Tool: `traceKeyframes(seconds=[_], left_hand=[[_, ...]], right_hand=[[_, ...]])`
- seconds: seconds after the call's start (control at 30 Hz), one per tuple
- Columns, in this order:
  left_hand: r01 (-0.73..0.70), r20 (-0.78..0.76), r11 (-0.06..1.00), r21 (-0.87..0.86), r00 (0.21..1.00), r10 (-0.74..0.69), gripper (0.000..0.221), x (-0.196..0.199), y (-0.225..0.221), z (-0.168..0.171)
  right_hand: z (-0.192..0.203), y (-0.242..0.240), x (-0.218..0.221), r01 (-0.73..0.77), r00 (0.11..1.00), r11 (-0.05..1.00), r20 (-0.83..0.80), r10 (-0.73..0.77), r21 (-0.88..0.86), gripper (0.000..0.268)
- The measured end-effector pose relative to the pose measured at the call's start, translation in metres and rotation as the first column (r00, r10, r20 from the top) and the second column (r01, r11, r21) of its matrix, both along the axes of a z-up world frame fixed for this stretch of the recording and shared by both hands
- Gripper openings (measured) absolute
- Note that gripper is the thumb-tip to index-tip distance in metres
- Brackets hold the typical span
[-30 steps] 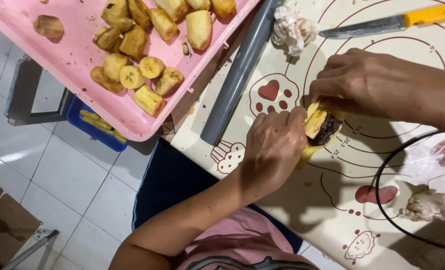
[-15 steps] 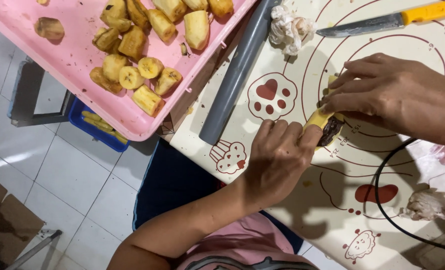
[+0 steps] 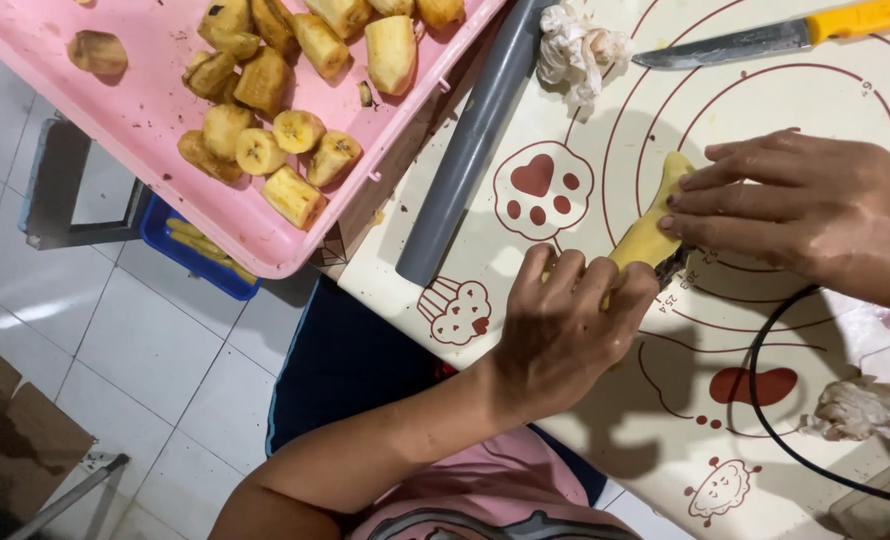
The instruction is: Filling banana slices with chocolate and wrapping them in pastry dough to make snacks.
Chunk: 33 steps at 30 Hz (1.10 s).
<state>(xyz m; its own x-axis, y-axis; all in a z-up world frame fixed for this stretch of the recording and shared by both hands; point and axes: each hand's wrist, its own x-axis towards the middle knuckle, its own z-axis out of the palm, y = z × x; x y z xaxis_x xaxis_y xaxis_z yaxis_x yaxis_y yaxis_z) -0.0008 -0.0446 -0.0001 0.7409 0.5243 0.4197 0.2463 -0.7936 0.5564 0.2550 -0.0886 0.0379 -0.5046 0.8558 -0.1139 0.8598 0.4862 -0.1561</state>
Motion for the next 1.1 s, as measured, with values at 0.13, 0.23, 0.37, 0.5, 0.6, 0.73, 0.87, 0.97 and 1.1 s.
traceKeyframes(seconds=[0.13,0.23,0.37,0.5,0.6,0.73,0.87,0.97,1.1], left_hand=[[0.022,-0.024,1.0,-0.007,0.999,-0.022,0.037,-0.002,0.0,-0.003],[0.038,-0.031,0.999,-0.005,0.999,-0.038,0.036,-0.002,-0.001,-0.002],[0.056,-0.03,0.998,0.007,0.998,-0.056,0.038,-0.003,-0.001,-0.001],[0.077,-0.038,0.997,0.014,0.996,-0.077,0.031,-0.004,0.0,0.0],[0.093,-0.05,0.995,0.032,0.995,-0.091,0.032,-0.005,0.001,-0.001],[0.102,-0.043,0.994,0.025,0.994,-0.101,0.035,-0.006,0.0,-0.005],[0.135,-0.034,0.99,0.042,0.99,-0.133,0.036,-0.008,0.002,-0.002],[0.15,-0.037,0.987,0.066,0.988,-0.147,0.039,-0.01,0.005,0.002],[0.159,-0.021,0.986,0.043,0.987,-0.158,0.045,-0.009,0.002,-0.005]], right_hand=[[-0.007,-0.009,0.004,-0.057,0.998,0.998,0.022,0.056,0.034,0.053],[-0.014,-0.017,0.009,-0.124,0.99,0.989,0.078,0.118,0.085,0.059],[-0.016,-0.022,0.011,-0.244,0.962,0.953,0.17,0.215,0.177,0.06],[-0.027,-0.027,0.017,-0.368,0.922,0.894,0.227,0.314,0.255,0.054],[-0.023,-0.023,0.014,-0.414,0.904,0.864,0.24,0.353,0.287,0.053],[-0.026,-0.022,0.016,-0.453,0.885,0.843,0.258,0.387,0.289,0.053],[-0.026,-0.025,0.017,-0.405,0.904,0.879,0.253,0.344,0.251,0.06],[-0.02,-0.026,0.012,-0.349,0.929,0.908,0.209,0.304,0.233,0.062],[-0.033,-0.039,0.021,-0.351,0.925,0.916,0.224,0.307,0.195,0.068]])
